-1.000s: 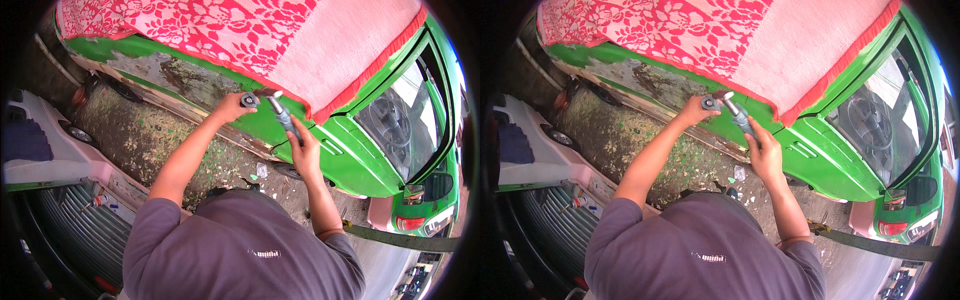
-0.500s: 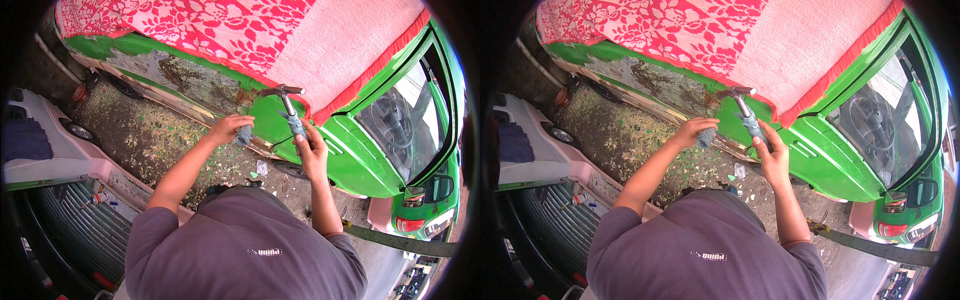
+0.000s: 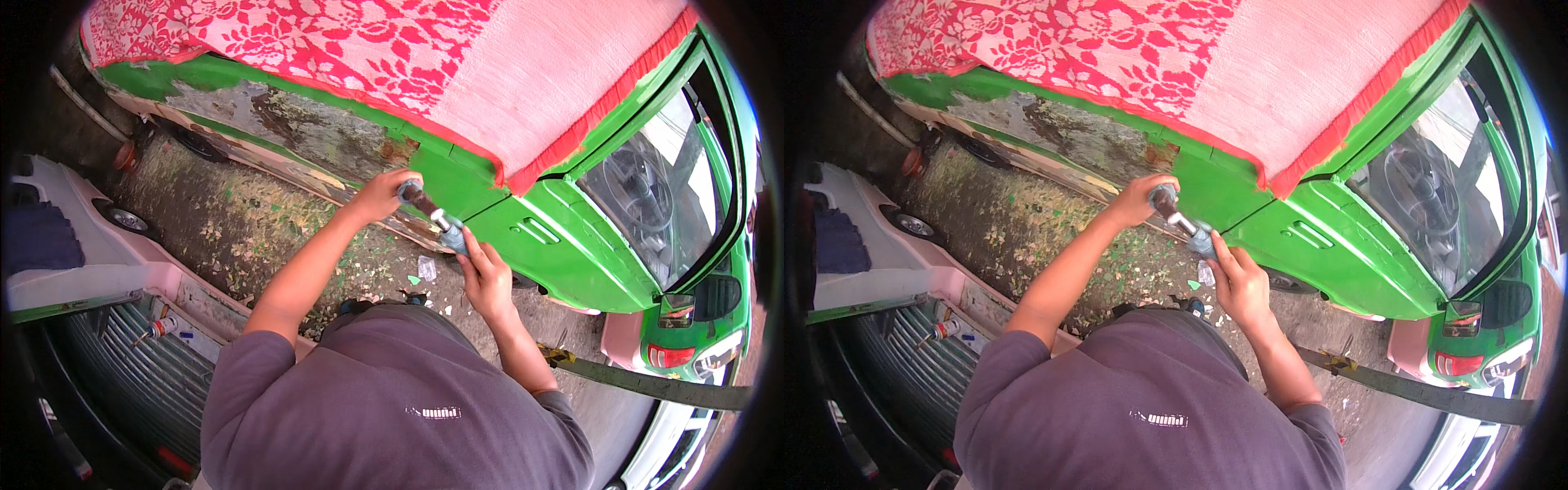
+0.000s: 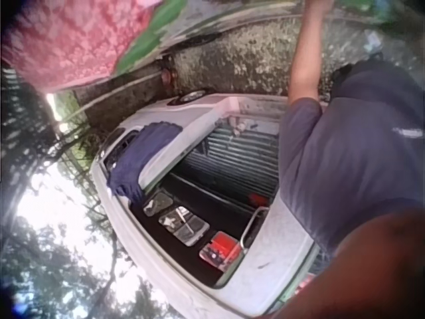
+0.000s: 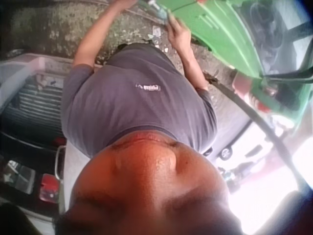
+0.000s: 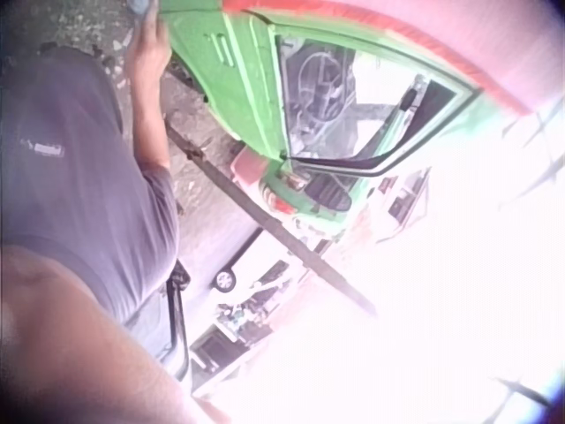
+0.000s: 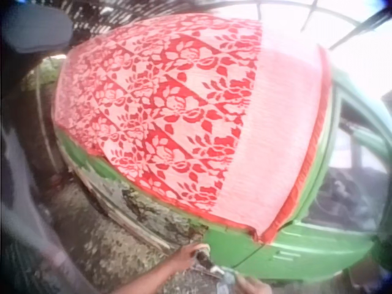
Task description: The person uses a hammer and a metal dolly to tap and smooth a damaged section on the side of a green car. The person repeatedly strikes the dolly against the car's body panel to flatten a dent.
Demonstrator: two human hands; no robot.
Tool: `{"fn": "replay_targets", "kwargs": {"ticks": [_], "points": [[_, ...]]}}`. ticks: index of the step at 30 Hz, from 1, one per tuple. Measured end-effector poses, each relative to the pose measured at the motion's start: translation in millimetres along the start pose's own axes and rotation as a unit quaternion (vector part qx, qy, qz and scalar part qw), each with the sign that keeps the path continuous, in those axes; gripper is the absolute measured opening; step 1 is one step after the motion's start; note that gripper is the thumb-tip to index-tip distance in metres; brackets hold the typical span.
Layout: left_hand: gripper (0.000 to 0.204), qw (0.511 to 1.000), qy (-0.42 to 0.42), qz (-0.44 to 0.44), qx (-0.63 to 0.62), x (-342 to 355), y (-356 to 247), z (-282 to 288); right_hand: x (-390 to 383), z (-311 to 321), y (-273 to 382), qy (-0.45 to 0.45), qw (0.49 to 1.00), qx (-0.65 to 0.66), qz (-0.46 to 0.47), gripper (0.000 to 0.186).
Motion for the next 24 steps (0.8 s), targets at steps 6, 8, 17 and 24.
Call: {"fn": "replay_targets", "kwargs": {"ticks": [6,8,17,24], "points": [[0.023,0.998,0.002,0.059,-0.019,7,12,1,0,18,1,-0.063,0.997,0.044,0.006,0.052],[0.024,0.999,-0.012,0.030,-0.006,9,5,0,4,20,12,-0.067,0.997,0.001,0.045,0.051],[0.028,0.990,0.006,0.116,-0.082,24,24,6,10,26,-2,-0.120,0.990,0.073,0.009,0.044],[0.018,0.978,-0.037,0.127,-0.161,29,43,20,16,14,-45,-0.071,0.972,0.178,-0.138,0.043]]}}
Point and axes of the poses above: each hand's wrist, its own x-axis towards the middle knuckle, its own z-axis out of the back of the hand, y = z × x, the point moved 9 cm from there along x, towards the middle knuckle, and after that the axes turned 7 degrees about y, right-handed, at the moved point
